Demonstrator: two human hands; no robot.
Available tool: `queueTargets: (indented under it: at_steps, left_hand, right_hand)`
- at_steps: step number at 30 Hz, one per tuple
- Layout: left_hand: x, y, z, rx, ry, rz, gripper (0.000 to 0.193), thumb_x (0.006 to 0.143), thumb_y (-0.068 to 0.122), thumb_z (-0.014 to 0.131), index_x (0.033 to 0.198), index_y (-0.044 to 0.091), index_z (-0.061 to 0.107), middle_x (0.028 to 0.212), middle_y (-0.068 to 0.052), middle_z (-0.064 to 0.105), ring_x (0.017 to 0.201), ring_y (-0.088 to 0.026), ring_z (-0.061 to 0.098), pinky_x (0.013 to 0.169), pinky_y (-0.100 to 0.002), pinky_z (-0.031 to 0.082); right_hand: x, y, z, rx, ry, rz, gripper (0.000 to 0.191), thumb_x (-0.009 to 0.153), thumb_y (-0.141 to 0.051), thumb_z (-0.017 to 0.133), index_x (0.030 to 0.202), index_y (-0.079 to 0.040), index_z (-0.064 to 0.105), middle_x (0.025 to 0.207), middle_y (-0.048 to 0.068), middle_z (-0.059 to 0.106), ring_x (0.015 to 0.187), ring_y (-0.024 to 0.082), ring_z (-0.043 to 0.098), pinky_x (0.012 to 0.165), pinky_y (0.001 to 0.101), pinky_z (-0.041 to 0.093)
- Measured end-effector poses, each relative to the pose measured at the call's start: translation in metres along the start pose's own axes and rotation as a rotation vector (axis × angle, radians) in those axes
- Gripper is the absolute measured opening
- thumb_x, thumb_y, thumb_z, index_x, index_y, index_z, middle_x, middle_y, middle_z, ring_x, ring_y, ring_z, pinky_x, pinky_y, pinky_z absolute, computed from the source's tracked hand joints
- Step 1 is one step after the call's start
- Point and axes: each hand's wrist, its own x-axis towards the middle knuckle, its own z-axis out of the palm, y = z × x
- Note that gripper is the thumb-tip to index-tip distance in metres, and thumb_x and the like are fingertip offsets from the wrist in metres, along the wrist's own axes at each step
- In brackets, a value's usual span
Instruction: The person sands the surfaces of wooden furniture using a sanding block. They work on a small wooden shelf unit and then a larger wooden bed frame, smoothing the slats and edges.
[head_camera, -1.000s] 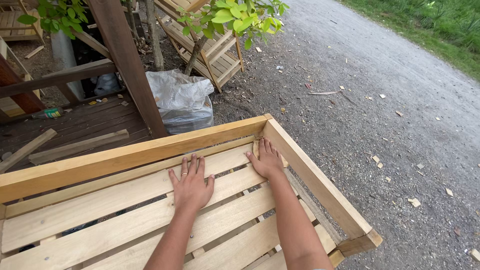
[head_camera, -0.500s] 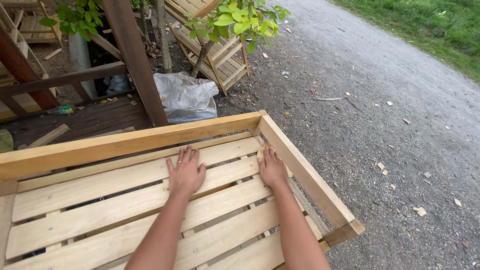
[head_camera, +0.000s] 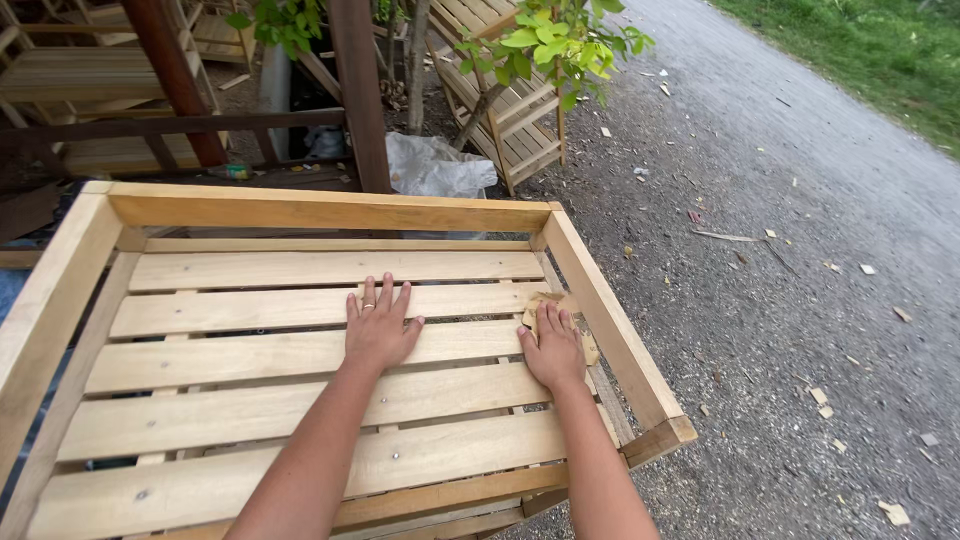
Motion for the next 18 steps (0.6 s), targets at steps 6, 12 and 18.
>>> queueTargets:
  at_steps: [6, 12, 18]
  left_hand:
    - [-0.06, 0.001, -0.008, 0.001, -0.014, -0.026, 0.075, 0.099, 0.061, 0.035, 0.163, 0.024, 0.018, 0.172, -0.005, 0.008, 0.158, -0.028, 0.005, 0.125, -0.057, 0.004]
    - [-0.125, -0.005, -0.017, -0.004, -0.026, -0.049, 0.077, 0.098, 0.061, 0.036, 0.162, 0.023, 0.019, 0.172, -0.004, 0.008, 0.158, -0.026, 0.008, 0.124, -0.059, 0.007]
    - [-0.203, -0.014, 0.0, 0.0, 0.248, -0.101, 0.069, 0.101, 0.054, 0.043, 0.16, 0.019, 0.032, 0.169, -0.008, 0.025, 0.156, -0.03, 0.021, 0.123, -0.062, 0.015]
  right_hand:
    - [-0.044, -0.036, 0.004, 0.065, 0.007, -0.164, 0.067, 0.1, -0.048, 0.042, 0.157, -0.015, 0.035, 0.167, 0.004, 0.027, 0.154, 0.028, 0.023, 0.125, 0.045, 0.017]
    - [-0.097, -0.112, 0.015, 0.221, -0.022, -0.455, 0.05, 0.103, -0.032, 0.043, 0.149, -0.015, 0.05, 0.162, 0.007, 0.04, 0.152, 0.032, 0.033, 0.124, 0.0489, 0.025]
    - [-0.161, -0.16, 0.014, 0.262, -0.027, -0.599, 0.05, 0.101, -0.03, 0.046, 0.148, -0.014, 0.052, 0.16, 0.009, 0.042, 0.149, 0.034, 0.034, 0.12, 0.0523, 0.026]
